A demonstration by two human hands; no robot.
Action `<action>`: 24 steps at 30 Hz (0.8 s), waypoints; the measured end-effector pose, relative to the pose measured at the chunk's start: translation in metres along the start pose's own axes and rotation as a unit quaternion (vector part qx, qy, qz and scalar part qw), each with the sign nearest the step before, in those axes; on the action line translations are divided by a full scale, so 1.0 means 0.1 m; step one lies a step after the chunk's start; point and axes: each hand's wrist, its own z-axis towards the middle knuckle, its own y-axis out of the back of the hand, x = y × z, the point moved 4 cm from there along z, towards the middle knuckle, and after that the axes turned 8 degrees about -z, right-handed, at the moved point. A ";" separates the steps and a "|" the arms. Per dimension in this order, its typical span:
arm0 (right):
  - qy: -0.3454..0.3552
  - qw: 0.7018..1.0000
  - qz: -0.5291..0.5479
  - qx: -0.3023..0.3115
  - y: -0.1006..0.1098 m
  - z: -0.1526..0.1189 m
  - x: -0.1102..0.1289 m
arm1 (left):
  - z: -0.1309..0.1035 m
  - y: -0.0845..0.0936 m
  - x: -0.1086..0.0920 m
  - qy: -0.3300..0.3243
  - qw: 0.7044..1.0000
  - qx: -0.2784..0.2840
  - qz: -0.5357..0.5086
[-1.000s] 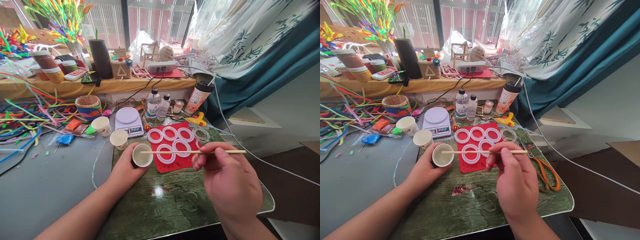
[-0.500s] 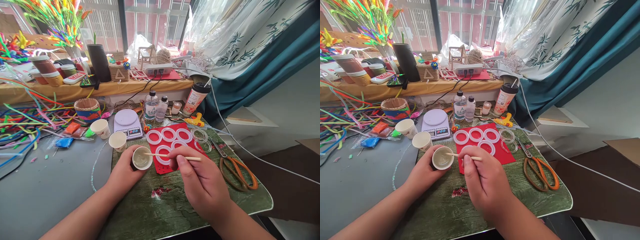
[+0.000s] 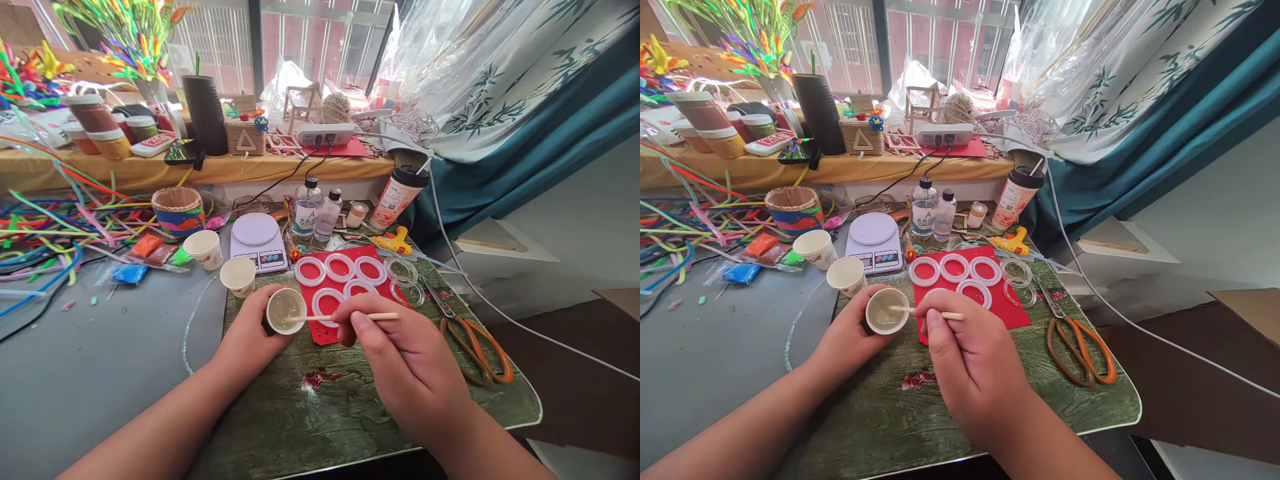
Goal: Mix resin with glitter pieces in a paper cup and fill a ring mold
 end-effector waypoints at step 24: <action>-0.038 0.999 0.015 0.000 0.04 0.07 -0.06 | 0.01 0.01 -0.03 -0.004 1.000 0.000 0.002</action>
